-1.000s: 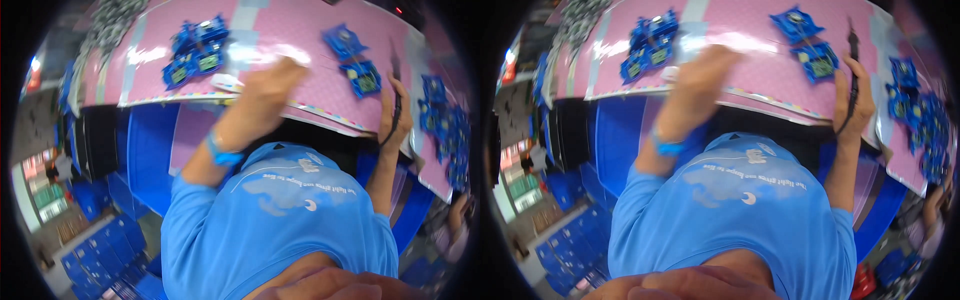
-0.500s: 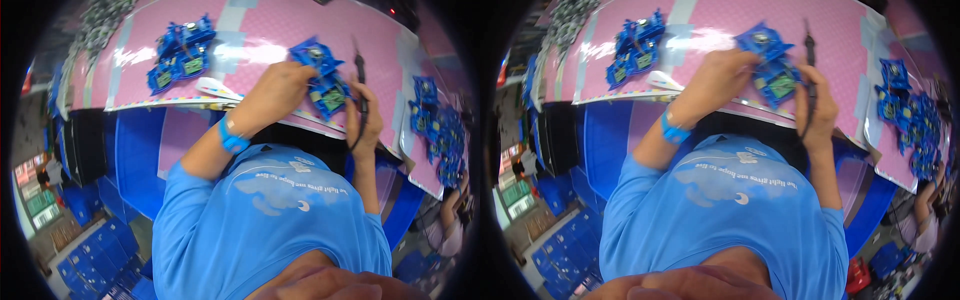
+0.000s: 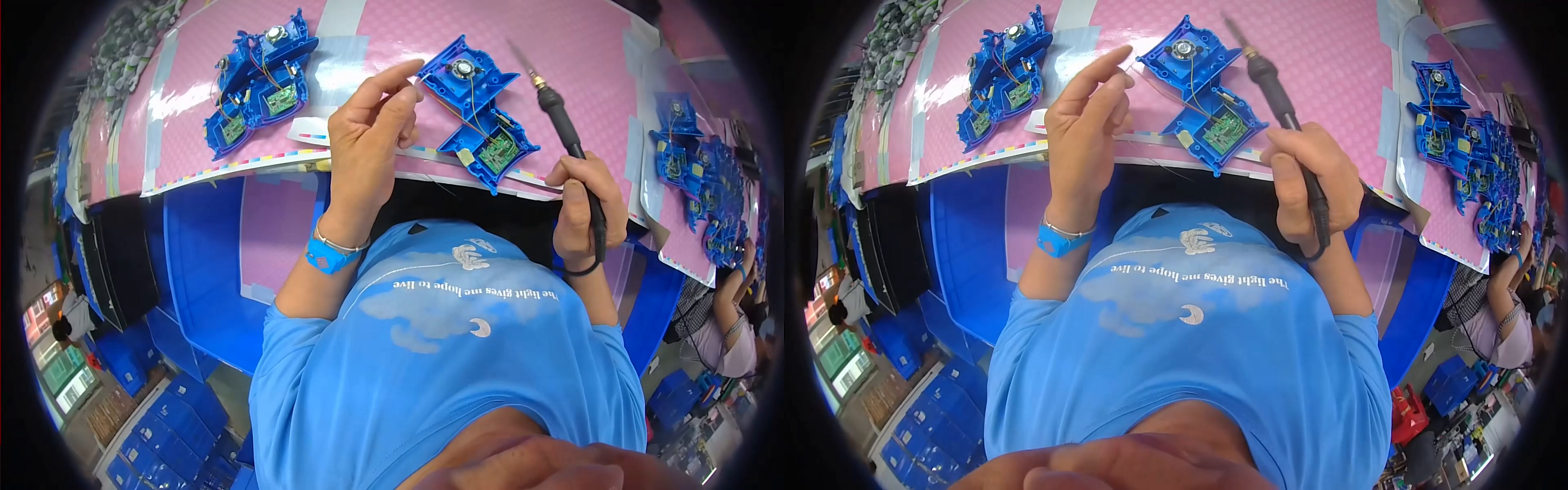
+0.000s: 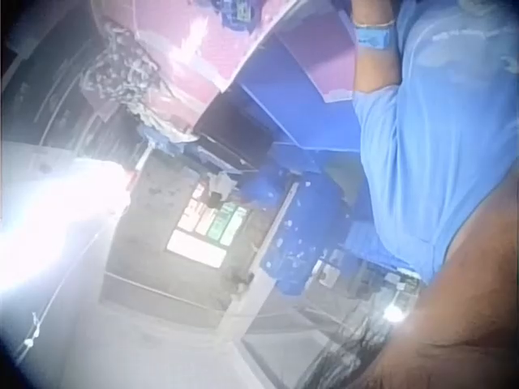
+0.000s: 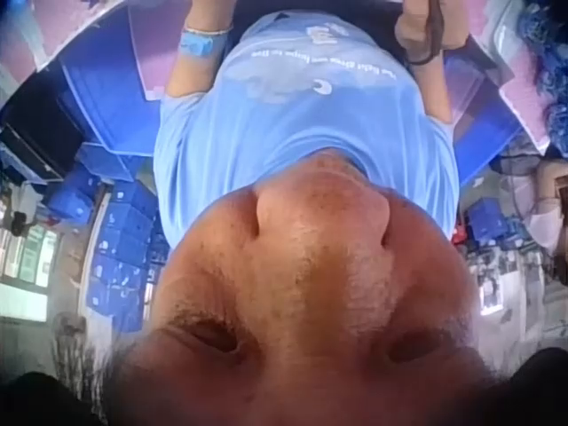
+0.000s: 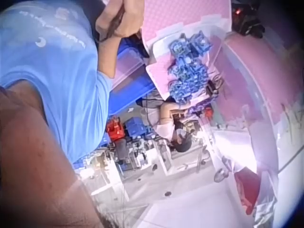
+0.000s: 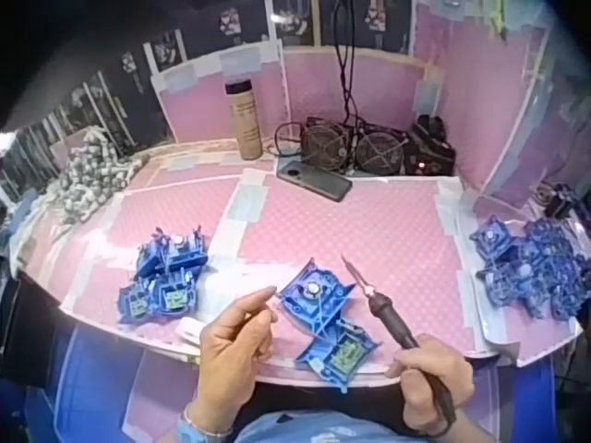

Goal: Soldering or melting plastic components onto small blue electronic boards at a factory assembly station.

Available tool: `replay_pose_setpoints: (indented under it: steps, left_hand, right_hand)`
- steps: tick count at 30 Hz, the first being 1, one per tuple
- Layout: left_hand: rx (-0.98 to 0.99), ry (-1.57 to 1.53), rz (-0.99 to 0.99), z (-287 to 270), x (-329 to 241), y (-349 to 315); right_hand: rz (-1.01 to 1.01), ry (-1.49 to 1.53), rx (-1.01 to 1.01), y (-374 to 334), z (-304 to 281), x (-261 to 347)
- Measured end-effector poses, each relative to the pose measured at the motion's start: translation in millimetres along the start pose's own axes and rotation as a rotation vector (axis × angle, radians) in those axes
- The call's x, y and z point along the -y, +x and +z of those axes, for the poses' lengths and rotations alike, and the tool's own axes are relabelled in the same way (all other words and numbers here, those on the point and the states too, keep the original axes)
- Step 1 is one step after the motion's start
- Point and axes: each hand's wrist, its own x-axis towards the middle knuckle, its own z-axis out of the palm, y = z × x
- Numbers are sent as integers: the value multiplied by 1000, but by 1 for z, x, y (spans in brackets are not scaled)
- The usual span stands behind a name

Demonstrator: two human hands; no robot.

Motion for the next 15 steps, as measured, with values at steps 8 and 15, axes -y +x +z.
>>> replay_pose_setpoints:
  steps: [8,15]
  left_hand:
    - [-57,718,555,7,24,16]
    - [-64,933,692,14,31,24]
  right_hand:
    - [-28,-9,75,4,3,11]
    - [-12,-15,88,5,4,4]
